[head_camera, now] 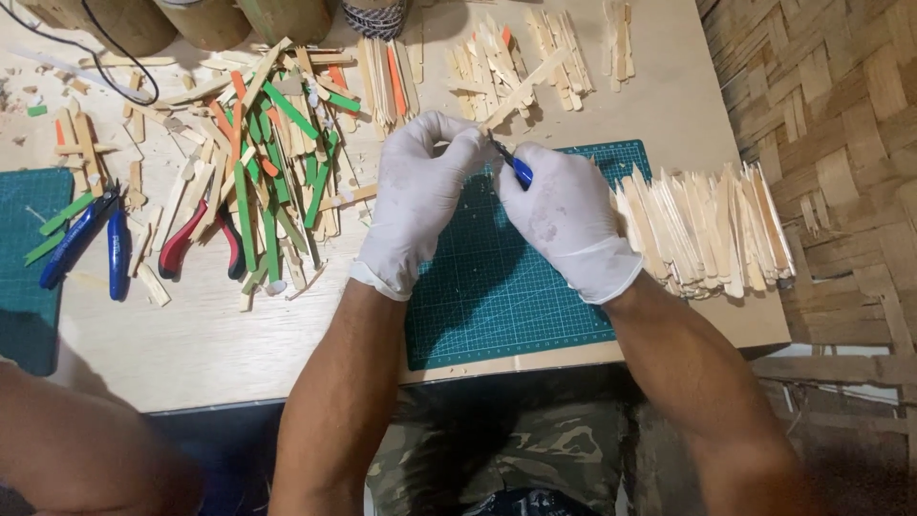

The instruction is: Trimming the ends of popsicle sticks using a small hand cutter for craft work

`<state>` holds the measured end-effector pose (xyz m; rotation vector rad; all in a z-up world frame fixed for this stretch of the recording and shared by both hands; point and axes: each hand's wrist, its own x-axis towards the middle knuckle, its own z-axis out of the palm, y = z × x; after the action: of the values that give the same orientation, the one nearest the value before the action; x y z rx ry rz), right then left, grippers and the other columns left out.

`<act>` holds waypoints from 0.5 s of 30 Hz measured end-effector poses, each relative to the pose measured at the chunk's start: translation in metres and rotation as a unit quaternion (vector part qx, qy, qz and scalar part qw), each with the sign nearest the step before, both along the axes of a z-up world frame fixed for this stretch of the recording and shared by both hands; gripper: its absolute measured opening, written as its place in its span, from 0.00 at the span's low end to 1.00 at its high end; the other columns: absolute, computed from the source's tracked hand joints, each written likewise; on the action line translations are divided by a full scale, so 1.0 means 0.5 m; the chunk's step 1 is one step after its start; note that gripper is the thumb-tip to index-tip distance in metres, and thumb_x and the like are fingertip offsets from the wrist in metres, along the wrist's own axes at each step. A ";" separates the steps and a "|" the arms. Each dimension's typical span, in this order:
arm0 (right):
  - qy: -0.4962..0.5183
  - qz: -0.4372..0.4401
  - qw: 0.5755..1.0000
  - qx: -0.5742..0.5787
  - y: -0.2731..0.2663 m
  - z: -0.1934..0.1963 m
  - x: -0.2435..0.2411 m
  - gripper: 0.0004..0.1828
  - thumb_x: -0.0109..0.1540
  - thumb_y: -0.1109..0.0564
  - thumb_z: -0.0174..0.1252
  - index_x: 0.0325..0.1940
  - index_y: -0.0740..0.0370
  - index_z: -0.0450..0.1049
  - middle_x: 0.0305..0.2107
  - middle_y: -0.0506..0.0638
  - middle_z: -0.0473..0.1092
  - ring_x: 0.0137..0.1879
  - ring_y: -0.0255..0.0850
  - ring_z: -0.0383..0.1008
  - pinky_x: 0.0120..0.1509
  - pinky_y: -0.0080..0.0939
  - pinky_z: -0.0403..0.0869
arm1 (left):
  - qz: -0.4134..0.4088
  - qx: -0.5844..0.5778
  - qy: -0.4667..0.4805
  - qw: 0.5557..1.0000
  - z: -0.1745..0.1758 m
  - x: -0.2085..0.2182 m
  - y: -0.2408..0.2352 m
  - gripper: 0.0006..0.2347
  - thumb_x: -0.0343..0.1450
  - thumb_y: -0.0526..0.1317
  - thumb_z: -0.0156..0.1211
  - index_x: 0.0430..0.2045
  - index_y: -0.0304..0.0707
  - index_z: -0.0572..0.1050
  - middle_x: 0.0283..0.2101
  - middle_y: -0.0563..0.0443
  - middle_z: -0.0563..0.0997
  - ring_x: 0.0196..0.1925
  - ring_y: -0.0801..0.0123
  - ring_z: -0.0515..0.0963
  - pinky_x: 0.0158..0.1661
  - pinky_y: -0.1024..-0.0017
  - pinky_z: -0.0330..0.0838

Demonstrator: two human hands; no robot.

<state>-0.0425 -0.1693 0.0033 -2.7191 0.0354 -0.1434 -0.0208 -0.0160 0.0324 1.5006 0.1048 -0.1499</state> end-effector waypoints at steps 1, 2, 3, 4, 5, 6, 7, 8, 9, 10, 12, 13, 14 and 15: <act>0.000 -0.004 1.000 0.002 0.001 -0.005 0.003 0.17 0.69 0.44 0.56 0.32 0.55 0.76 0.11 0.44 0.66 0.19 0.45 0.74 0.27 0.40 0.73 | -0.004 0.002 0.000 1.000 0.001 0.000 0.001 0.04 0.63 0.36 0.64 0.26 0.36 0.80 0.31 0.48 0.82 0.40 0.67 0.85 0.48 0.64 0.80; -0.008 -0.001 1.000 0.005 0.001 -0.011 0.007 0.17 0.69 0.45 0.55 0.31 0.55 0.75 0.10 0.44 0.65 0.18 0.45 0.74 0.26 0.40 0.72 | 0.001 0.004 -0.004 1.000 0.002 0.001 0.001 0.03 0.64 0.35 0.63 0.26 0.36 0.79 0.31 0.48 0.82 0.39 0.67 0.85 0.47 0.64 0.80; -0.015 0.001 1.000 0.010 0.000 -0.017 0.008 0.18 0.69 0.46 0.55 0.30 0.56 0.75 0.09 0.44 0.64 0.17 0.45 0.73 0.25 0.41 0.72 | 0.005 0.007 -0.006 1.000 0.002 0.000 0.001 0.03 0.64 0.35 0.62 0.26 0.36 0.79 0.31 0.48 0.82 0.39 0.68 0.84 0.47 0.64 0.79; -0.013 -0.005 1.000 0.013 0.003 -0.014 0.007 0.18 0.69 0.46 0.55 0.30 0.56 0.75 0.09 0.44 0.64 0.17 0.45 0.73 0.25 0.41 0.72 | -0.001 0.010 -0.004 1.000 -0.001 0.002 -0.001 0.03 0.64 0.35 0.62 0.26 0.36 0.79 0.31 0.48 0.82 0.39 0.68 0.84 0.47 0.64 0.79; -0.023 0.002 1.000 0.013 0.006 -0.012 0.004 0.16 0.68 0.48 0.55 0.29 0.56 0.75 0.09 0.44 0.65 0.17 0.44 0.73 0.24 0.40 0.72 | 0.009 0.008 -0.011 1.000 -0.006 0.002 -0.002 0.03 0.65 0.35 0.62 0.26 0.36 0.79 0.30 0.47 0.82 0.39 0.66 0.85 0.47 0.64 0.79; -0.033 0.008 0.999 0.013 0.009 -0.010 0.002 0.15 0.68 0.50 0.56 0.29 0.57 0.75 0.09 0.44 0.65 0.17 0.43 0.73 0.24 0.39 0.72 | 0.019 0.006 -0.018 1.000 -0.011 0.002 -0.003 0.03 0.65 0.35 0.62 0.26 0.36 0.79 0.30 0.47 0.82 0.39 0.64 0.87 0.47 0.63 0.79; -0.028 0.004 0.999 0.017 0.011 -0.008 -0.003 0.15 0.68 0.50 0.56 0.29 0.57 0.75 0.09 0.44 0.65 0.17 0.43 0.73 0.24 0.39 0.72 | 0.015 0.010 -0.013 1.000 -0.015 0.004 0.002 0.03 0.65 0.35 0.62 0.26 0.36 0.79 0.30 0.47 0.82 0.39 0.64 0.87 0.47 0.63 0.79; -0.067 0.022 0.997 0.026 0.014 -0.006 -0.007 0.12 0.65 0.53 0.59 0.29 0.60 0.75 0.12 0.49 0.69 0.17 0.47 0.71 0.24 0.45 0.70 | -0.002 -0.015 -0.023 1.000 -0.018 0.006 0.009 0.02 0.67 0.32 0.60 0.28 0.32 0.77 0.30 0.46 0.83 0.37 0.66 0.87 0.43 0.72 0.81; -0.109 0.040 0.993 0.034 0.017 -0.003 -0.008 0.10 0.62 0.56 0.63 0.29 0.63 0.75 0.16 0.54 0.73 0.18 0.52 0.70 0.23 0.51 0.68 | -0.018 -0.041 -0.036 0.998 -0.020 0.009 0.015 0.02 0.68 0.30 0.59 0.30 0.28 0.76 0.30 0.44 0.84 0.35 0.69 0.87 0.39 0.80 0.83; -0.107 0.037 0.993 0.037 0.017 -0.006 -0.009 0.10 0.62 0.56 0.63 0.29 0.63 0.75 0.16 0.54 0.73 0.18 0.52 0.70 0.23 0.51 0.68 | -0.021 -0.039 -0.033 0.998 -0.024 0.009 0.014 0.02 0.68 0.30 0.59 0.30 0.28 0.76 0.30 0.44 0.84 0.35 0.69 0.87 0.39 0.80 0.83; -0.120 0.041 0.991 0.030 0.016 -0.009 -0.007 0.11 0.62 0.57 0.63 0.27 0.64 0.74 0.14 0.55 0.71 0.17 0.52 0.70 0.23 0.51 0.67 | -0.011 -0.046 -0.036 0.998 -0.028 0.011 0.014 0.02 0.69 0.31 0.59 0.30 0.29 0.77 0.31 0.47 0.82 0.36 0.70 0.87 0.40 0.80 0.82; -0.119 0.041 0.992 0.031 0.016 -0.007 -0.007 0.11 0.62 0.57 0.63 0.27 0.64 0.74 0.14 0.55 0.71 0.17 0.52 0.70 0.23 0.51 0.67 | -0.010 -0.045 -0.034 0.998 -0.028 0.011 0.014 0.02 0.69 0.31 0.59 0.30 0.29 0.77 0.31 0.47 0.82 0.36 0.70 0.87 0.40 0.80 0.82; -0.108 0.044 0.993 0.028 0.016 -0.006 -0.007 0.11 0.63 0.57 0.63 0.28 0.65 0.75 0.15 0.54 0.72 0.16 0.51 0.70 0.22 0.50 0.68 | -0.010 -0.045 -0.036 0.998 -0.028 0.011 0.014 0.02 0.69 0.31 0.59 0.30 0.29 0.77 0.31 0.47 0.81 0.36 0.70 0.86 0.39 0.80 0.81; -0.098 0.046 0.994 0.024 0.015 -0.003 -0.006 0.10 0.64 0.57 0.63 0.30 0.65 0.76 0.16 0.54 0.73 0.16 0.49 0.71 0.22 0.49 0.68 | -0.009 -0.046 -0.038 0.998 -0.028 0.011 0.013 0.02 0.70 0.30 0.59 0.29 0.28 0.76 0.31 0.48 0.81 0.35 0.71 0.85 0.39 0.80 0.80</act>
<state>-0.0458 -0.1615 0.0017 -2.6405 -0.1422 -0.3752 -0.0151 -0.0094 0.0183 1.4138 0.0231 -0.1109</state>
